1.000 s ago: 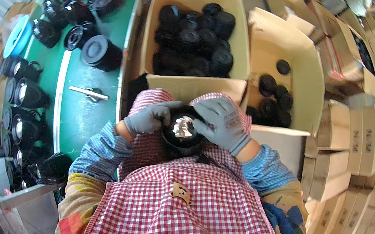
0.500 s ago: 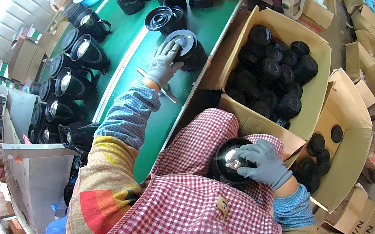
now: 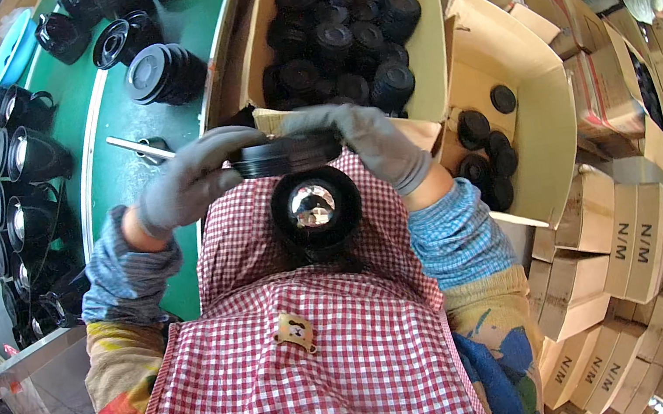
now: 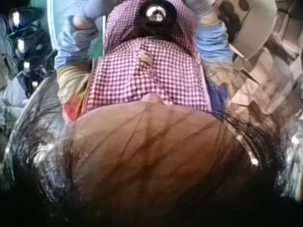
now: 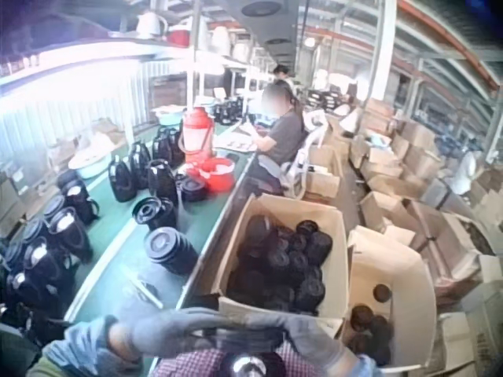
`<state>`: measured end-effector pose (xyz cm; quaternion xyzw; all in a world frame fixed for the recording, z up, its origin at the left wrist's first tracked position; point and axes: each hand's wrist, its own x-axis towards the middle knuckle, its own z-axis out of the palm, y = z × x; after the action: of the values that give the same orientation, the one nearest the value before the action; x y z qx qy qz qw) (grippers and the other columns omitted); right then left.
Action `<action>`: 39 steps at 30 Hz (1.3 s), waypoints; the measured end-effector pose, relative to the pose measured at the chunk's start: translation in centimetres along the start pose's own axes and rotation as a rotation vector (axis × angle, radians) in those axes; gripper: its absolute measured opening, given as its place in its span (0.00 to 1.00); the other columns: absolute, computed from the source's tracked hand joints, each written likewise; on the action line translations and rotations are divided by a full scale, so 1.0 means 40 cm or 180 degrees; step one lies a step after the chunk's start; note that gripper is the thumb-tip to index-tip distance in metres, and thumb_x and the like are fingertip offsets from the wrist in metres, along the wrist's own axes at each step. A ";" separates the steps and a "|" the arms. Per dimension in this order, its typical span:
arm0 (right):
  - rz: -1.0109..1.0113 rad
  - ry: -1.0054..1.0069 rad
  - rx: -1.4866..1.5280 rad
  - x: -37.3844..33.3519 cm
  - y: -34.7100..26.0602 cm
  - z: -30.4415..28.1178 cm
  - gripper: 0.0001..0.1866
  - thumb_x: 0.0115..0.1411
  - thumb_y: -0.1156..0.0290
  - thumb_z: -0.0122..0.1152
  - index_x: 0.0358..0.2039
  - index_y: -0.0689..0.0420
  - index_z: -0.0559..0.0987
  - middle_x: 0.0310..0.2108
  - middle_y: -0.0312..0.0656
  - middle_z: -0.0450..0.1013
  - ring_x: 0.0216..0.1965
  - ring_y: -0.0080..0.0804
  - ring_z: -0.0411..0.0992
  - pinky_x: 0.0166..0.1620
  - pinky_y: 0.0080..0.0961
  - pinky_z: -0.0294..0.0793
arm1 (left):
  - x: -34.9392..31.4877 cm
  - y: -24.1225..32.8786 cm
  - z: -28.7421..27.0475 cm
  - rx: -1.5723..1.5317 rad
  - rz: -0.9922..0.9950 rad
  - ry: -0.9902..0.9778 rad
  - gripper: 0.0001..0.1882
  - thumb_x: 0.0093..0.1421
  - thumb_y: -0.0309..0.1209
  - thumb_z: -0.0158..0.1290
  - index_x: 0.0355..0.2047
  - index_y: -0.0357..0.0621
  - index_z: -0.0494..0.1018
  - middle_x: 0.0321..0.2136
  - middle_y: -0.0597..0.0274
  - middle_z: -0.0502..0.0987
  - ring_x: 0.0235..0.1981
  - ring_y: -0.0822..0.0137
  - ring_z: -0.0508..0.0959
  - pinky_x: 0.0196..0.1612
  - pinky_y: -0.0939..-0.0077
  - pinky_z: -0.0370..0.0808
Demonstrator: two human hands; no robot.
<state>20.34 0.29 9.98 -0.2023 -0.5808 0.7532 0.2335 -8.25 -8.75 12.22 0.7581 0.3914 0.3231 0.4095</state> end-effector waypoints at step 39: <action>-0.1049 0.0569 -0.3286 -0.150 0.182 0.094 0.27 0.67 0.63 0.54 0.63 0.63 0.71 0.64 0.57 0.65 0.65 0.54 0.63 0.69 0.45 0.56 | -0.029 -0.120 0.246 0.0823 0.0222 0.0525 0.29 0.70 0.45 0.44 0.64 0.39 0.67 0.67 0.39 0.61 0.71 0.38 0.54 0.72 0.44 0.47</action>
<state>22.18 -7.75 4.04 -0.2601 -0.8767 0.3038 0.2672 -2.40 -11.65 3.36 0.7886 0.4355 0.3451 0.2634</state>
